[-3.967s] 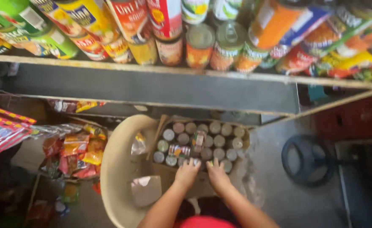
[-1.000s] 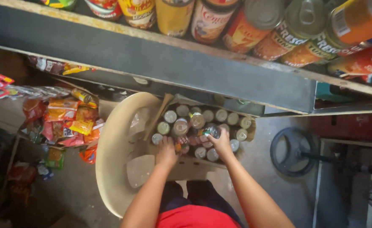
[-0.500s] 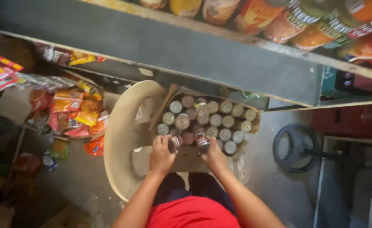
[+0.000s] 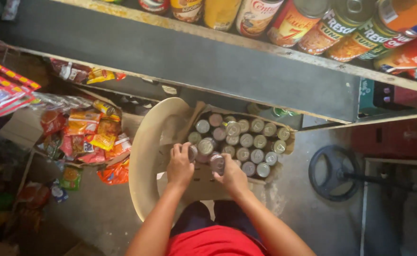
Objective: Restocking canned goods onto a grocery store shelf from a cardboard box.
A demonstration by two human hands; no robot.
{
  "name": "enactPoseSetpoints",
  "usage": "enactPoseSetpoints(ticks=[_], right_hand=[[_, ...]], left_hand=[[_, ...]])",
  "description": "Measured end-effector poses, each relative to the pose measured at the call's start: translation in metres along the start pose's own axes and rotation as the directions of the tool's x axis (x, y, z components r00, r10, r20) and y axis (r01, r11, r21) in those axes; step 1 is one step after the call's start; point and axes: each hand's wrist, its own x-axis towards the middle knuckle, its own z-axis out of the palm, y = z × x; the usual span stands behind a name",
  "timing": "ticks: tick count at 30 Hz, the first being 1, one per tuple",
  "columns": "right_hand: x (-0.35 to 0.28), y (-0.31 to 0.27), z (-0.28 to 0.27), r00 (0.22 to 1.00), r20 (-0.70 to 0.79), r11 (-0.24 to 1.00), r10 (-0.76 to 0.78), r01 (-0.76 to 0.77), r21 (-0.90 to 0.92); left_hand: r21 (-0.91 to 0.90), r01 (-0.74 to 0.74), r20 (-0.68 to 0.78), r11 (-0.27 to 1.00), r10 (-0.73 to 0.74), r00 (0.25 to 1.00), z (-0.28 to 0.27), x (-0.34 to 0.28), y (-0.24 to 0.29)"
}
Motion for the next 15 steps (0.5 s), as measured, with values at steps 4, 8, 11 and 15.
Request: enactPoseSetpoints(ticks=[4,8,11,15], right_hand=[[0.012,0.011,0.015,0.993,-0.029,0.989,-0.116,0.113,-0.1],[0.011,0.001,0.02,0.987,-0.001,0.984,-0.163,0.162,-0.069],[0.02,-0.007,0.036,0.983,0.008,0.983,-0.183,0.183,-0.018],[0.037,0.005,0.067,0.964,-0.013,0.963,-0.266,0.265,-0.047]], left_hand=[[0.04,-0.016,0.002,0.999,0.016,1.0,0.008,0.01,-0.018],[0.048,0.025,-0.017,0.999,-0.024,1.0,0.011,0.012,-0.028],[0.018,0.015,0.018,1.0,-0.015,1.0,0.024,0.012,-0.042],[0.085,-0.06,0.097,0.995,0.052,0.994,0.059,0.008,-0.069]])
